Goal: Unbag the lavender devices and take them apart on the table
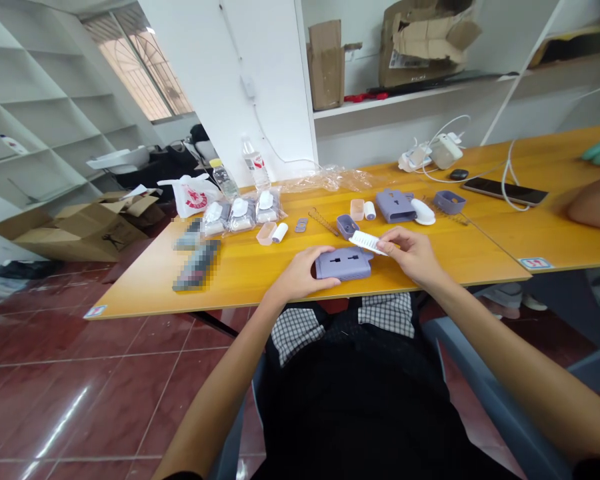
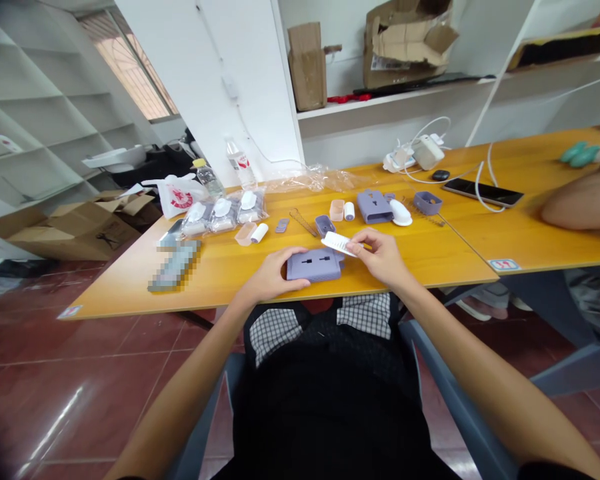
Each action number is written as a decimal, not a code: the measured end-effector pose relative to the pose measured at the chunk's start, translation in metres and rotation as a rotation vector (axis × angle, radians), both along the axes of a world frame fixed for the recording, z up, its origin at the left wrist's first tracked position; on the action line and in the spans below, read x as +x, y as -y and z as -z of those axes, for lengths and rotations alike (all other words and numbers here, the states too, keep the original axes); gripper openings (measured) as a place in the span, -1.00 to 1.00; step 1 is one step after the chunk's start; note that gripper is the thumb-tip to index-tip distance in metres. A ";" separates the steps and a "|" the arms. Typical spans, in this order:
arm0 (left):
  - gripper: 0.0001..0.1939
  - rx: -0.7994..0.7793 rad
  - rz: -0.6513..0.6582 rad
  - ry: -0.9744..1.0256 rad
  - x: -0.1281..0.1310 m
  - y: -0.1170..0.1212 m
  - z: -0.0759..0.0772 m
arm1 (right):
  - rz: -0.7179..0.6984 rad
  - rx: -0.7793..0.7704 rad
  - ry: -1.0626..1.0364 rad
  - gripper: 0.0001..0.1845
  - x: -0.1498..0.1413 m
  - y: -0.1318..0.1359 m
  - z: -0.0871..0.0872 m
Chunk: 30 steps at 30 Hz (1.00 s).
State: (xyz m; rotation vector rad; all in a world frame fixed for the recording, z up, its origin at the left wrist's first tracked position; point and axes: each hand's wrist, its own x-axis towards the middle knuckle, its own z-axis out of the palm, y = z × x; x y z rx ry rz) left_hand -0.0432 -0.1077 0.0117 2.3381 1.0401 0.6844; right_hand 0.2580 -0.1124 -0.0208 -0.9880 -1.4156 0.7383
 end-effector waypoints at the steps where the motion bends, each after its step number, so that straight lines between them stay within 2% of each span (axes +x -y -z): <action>1: -0.30 0.019 -0.013 0.004 0.001 -0.001 0.000 | -0.024 -0.058 -0.082 -0.58 0.001 -0.002 0.001; 5: -0.40 0.118 -0.119 0.033 0.004 -0.003 0.001 | -0.078 -0.223 -0.364 -0.54 0.006 -0.006 0.001; 10: -0.43 0.214 -0.405 -0.079 0.007 0.001 0.000 | -0.039 -0.189 -0.360 -0.56 0.005 -0.008 0.005; 12: -0.48 0.239 -0.504 -0.150 0.010 0.004 0.001 | -0.004 -0.130 -0.267 -0.58 0.002 -0.009 0.008; 14: -0.49 0.265 -0.552 -0.185 0.012 0.006 0.003 | 0.044 -0.045 -0.086 -0.61 -0.001 -0.008 0.010; 17: -0.46 0.303 -0.547 -0.166 0.013 0.006 0.006 | 0.094 0.089 0.251 -0.70 -0.004 -0.004 0.006; 20: -0.41 0.289 -0.522 -0.146 0.013 0.005 0.008 | 0.014 0.180 0.459 -0.81 -0.006 0.004 -0.001; 22: -0.37 0.258 -0.522 -0.145 0.012 0.005 0.008 | -0.085 0.214 0.529 -0.80 -0.007 0.009 -0.004; 25: -0.33 0.211 -0.542 -0.169 0.013 0.006 0.005 | -0.184 0.226 0.590 -0.56 -0.008 0.013 -0.004; 27: -0.31 0.190 -0.562 -0.187 0.014 0.007 0.004 | -0.184 0.231 0.612 -0.48 -0.009 0.013 -0.003; 30: -0.29 0.207 -0.582 -0.174 0.013 0.006 0.005 | -0.123 0.249 0.657 -0.52 -0.016 0.011 0.000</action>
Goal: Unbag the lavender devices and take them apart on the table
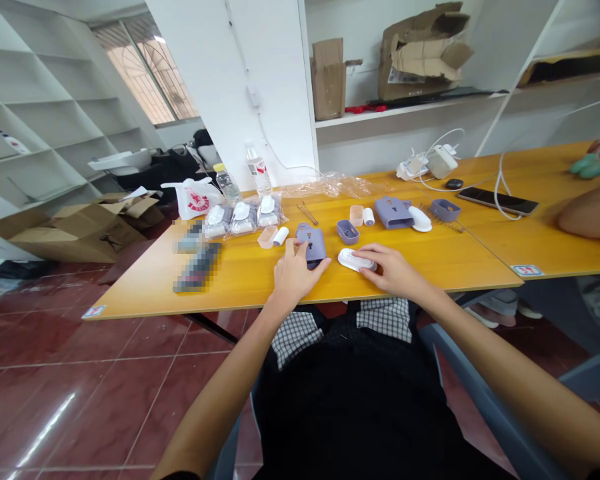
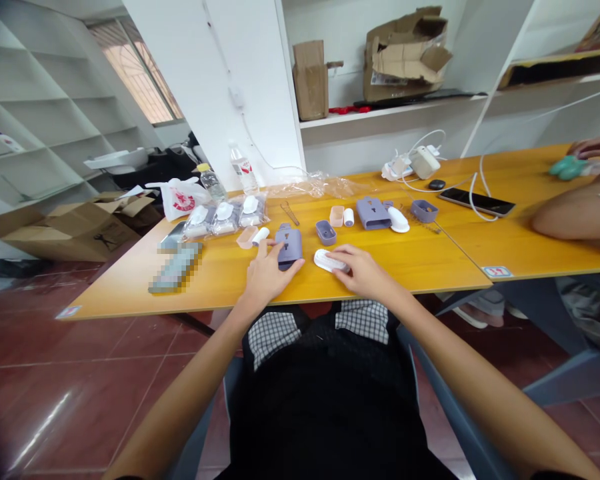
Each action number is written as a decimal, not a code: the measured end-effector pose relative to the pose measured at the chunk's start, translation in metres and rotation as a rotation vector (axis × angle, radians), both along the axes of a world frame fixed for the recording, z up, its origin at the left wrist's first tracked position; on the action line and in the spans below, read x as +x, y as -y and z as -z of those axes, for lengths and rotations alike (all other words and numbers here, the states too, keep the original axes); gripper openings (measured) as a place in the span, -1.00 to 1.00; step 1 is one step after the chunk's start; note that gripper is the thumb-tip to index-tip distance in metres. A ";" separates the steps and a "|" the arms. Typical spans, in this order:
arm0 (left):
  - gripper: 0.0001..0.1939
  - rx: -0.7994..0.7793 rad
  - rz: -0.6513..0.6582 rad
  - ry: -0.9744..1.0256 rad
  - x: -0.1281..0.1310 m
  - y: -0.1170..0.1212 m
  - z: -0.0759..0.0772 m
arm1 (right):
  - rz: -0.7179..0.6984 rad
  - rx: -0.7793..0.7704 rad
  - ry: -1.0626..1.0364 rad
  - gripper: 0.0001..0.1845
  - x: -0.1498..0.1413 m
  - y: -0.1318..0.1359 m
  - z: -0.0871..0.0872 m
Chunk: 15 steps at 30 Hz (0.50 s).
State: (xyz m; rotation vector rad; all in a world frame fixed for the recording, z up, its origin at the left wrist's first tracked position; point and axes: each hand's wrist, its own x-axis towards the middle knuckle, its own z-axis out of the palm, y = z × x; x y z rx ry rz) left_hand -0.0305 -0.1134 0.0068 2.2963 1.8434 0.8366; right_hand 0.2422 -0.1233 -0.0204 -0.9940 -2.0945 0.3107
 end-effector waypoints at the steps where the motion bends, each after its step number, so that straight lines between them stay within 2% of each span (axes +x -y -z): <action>1: -0.28 0.023 0.004 0.013 -0.001 -0.001 0.001 | 0.026 0.017 0.024 -0.53 -0.004 -0.001 0.000; 4: -0.28 0.077 0.014 0.052 -0.003 -0.004 0.004 | 0.129 0.056 0.156 -0.67 -0.018 -0.003 -0.003; 7: -0.35 0.036 -0.031 0.033 -0.004 -0.005 0.002 | 0.251 0.060 0.313 -0.83 -0.035 -0.005 -0.009; 9: -0.43 -0.007 -0.062 0.000 -0.003 -0.004 -0.001 | 0.285 0.045 0.368 -0.81 -0.044 -0.005 -0.014; 11: -0.49 -0.026 -0.064 -0.013 -0.003 -0.003 -0.004 | 0.252 0.023 0.386 -0.78 -0.052 -0.005 -0.019; 15: -0.56 -0.018 0.005 0.010 -0.004 -0.003 -0.006 | 0.189 -0.012 0.419 -0.64 -0.062 -0.005 -0.022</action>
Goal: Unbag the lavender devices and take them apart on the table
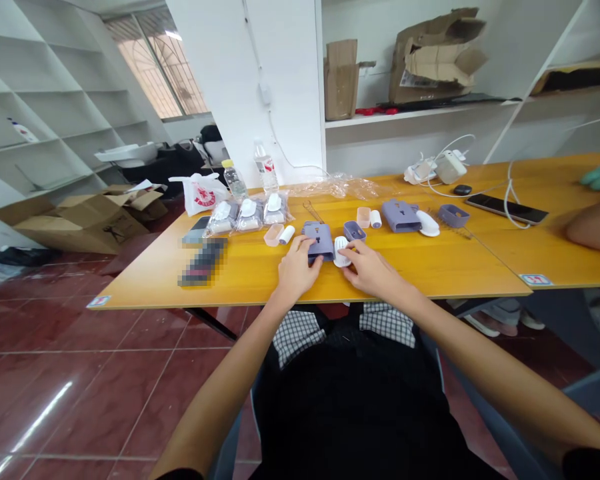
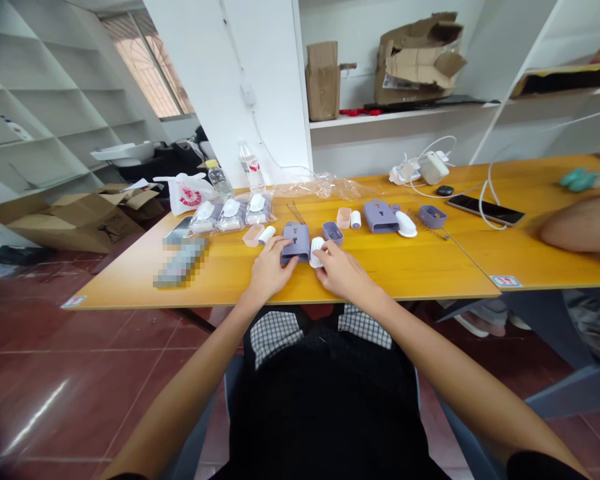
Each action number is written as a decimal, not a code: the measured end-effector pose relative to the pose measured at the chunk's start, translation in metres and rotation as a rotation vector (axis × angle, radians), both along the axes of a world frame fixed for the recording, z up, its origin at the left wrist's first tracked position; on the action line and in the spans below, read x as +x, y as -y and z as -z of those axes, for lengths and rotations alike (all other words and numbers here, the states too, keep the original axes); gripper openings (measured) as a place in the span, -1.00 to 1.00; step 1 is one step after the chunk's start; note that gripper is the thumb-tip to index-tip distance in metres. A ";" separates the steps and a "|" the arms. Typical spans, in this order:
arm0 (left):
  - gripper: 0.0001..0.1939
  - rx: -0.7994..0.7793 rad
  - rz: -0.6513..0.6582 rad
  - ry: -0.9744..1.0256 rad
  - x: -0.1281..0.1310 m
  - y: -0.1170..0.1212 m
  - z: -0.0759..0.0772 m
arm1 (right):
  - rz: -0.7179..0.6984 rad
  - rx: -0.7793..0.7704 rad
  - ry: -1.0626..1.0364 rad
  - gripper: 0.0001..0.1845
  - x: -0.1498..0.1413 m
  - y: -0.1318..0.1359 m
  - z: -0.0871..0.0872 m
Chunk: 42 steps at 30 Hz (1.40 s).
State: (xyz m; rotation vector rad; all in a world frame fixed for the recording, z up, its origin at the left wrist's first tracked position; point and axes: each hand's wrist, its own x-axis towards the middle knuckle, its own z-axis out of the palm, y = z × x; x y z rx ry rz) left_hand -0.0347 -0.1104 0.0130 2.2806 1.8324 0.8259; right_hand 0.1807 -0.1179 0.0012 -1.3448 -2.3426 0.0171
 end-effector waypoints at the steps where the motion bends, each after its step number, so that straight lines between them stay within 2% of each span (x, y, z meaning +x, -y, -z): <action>1: -0.56 -0.003 0.017 0.003 -0.001 0.000 0.000 | 0.010 -0.002 0.013 -0.61 -0.002 -0.001 0.000; 5: -0.46 -0.057 0.048 0.010 -0.003 -0.002 0.000 | 0.080 0.021 0.078 -0.55 -0.009 -0.005 -0.001; 10: -0.44 -0.088 0.084 0.053 -0.005 -0.003 -0.002 | 0.242 -0.016 0.108 -0.70 -0.013 -0.011 -0.005; 13: -0.46 -0.088 0.104 0.056 -0.006 -0.003 -0.002 | 0.278 -0.034 0.088 -0.73 -0.011 -0.015 -0.005; 20: -0.50 -0.041 0.173 0.076 -0.007 -0.004 0.005 | 0.265 -0.022 -0.001 -0.65 -0.004 -0.012 0.002; 24: -0.44 0.001 0.305 0.115 -0.011 -0.010 0.013 | 0.216 0.004 -0.044 -0.51 0.000 -0.011 0.008; 27: -0.36 -0.008 0.384 0.230 -0.017 -0.020 0.020 | 0.140 0.027 -0.111 -0.42 0.007 -0.014 0.013; 30: -0.36 -0.075 0.397 0.322 -0.028 -0.027 0.020 | 0.065 0.039 -0.173 -0.43 0.017 -0.018 0.017; 32: -0.40 -0.074 0.355 0.219 -0.035 -0.029 0.018 | 0.073 0.039 -0.162 -0.48 0.024 -0.019 0.017; 35: -0.40 -0.045 0.234 -0.076 -0.040 -0.025 0.013 | 0.144 0.012 -0.062 -0.57 0.031 -0.014 0.017; 38: -0.39 -0.108 0.174 -0.265 -0.036 -0.020 0.013 | 0.197 -0.037 0.025 -0.43 0.035 -0.004 0.020; 42: -0.37 -0.160 0.169 -0.343 -0.032 -0.020 0.015 | 0.221 -0.125 0.106 -0.20 0.036 0.008 0.024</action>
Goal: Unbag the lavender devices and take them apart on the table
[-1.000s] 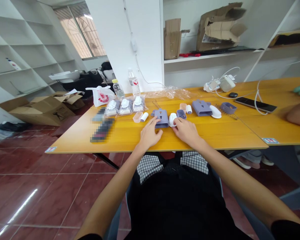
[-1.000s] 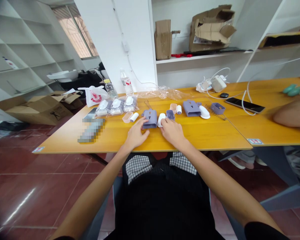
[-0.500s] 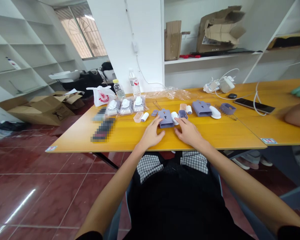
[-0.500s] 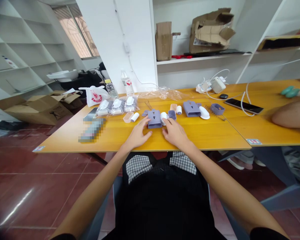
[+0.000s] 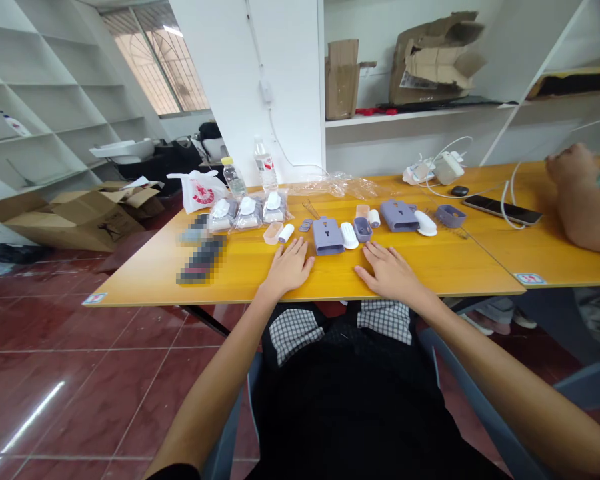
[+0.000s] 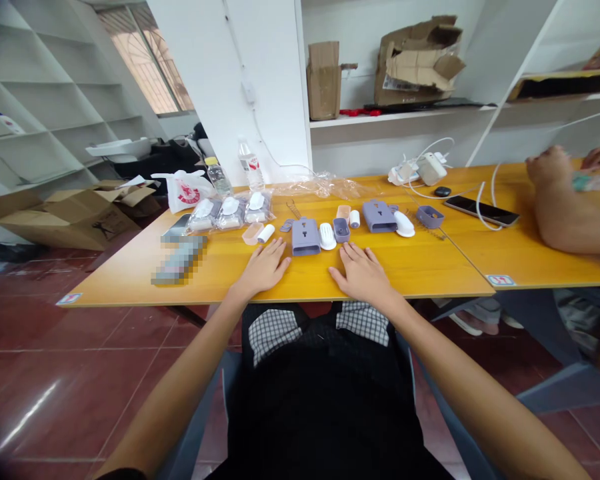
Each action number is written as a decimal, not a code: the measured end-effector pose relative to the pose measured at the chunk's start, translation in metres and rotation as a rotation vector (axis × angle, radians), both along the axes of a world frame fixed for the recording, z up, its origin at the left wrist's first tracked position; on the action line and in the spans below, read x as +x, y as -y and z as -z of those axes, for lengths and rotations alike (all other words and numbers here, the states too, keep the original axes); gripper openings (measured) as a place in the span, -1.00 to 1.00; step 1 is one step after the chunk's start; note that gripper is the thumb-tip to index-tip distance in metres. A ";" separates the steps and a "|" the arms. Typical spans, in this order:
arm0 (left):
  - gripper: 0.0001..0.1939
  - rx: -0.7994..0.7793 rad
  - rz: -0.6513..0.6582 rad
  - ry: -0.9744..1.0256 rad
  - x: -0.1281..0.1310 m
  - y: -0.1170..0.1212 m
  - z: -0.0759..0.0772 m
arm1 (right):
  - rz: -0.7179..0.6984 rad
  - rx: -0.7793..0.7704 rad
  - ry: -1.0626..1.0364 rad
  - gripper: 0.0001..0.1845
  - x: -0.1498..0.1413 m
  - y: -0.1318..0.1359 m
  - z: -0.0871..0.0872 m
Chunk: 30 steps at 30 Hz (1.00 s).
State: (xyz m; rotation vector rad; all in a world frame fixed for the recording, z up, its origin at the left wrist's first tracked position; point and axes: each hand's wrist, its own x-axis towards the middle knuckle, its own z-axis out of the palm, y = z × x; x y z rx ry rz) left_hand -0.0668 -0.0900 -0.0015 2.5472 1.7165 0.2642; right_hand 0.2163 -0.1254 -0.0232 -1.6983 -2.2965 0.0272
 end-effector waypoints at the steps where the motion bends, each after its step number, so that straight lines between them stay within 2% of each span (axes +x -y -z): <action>1: -0.37 -0.004 -0.002 -0.007 0.000 -0.001 0.000 | 0.016 -0.026 0.015 -0.18 0.000 0.001 0.001; 5: -0.37 -0.013 -0.004 -0.011 -0.001 -0.001 -0.001 | 0.066 -0.073 0.038 -0.10 -0.002 0.000 0.001; 11: -0.36 -0.022 -0.007 -0.020 0.000 0.001 -0.005 | 0.064 -0.094 0.042 -0.07 -0.002 -0.001 -0.001; 30: -0.38 -0.001 0.000 -0.034 -0.001 0.000 -0.003 | 0.063 -0.092 0.038 -0.08 -0.003 -0.001 -0.001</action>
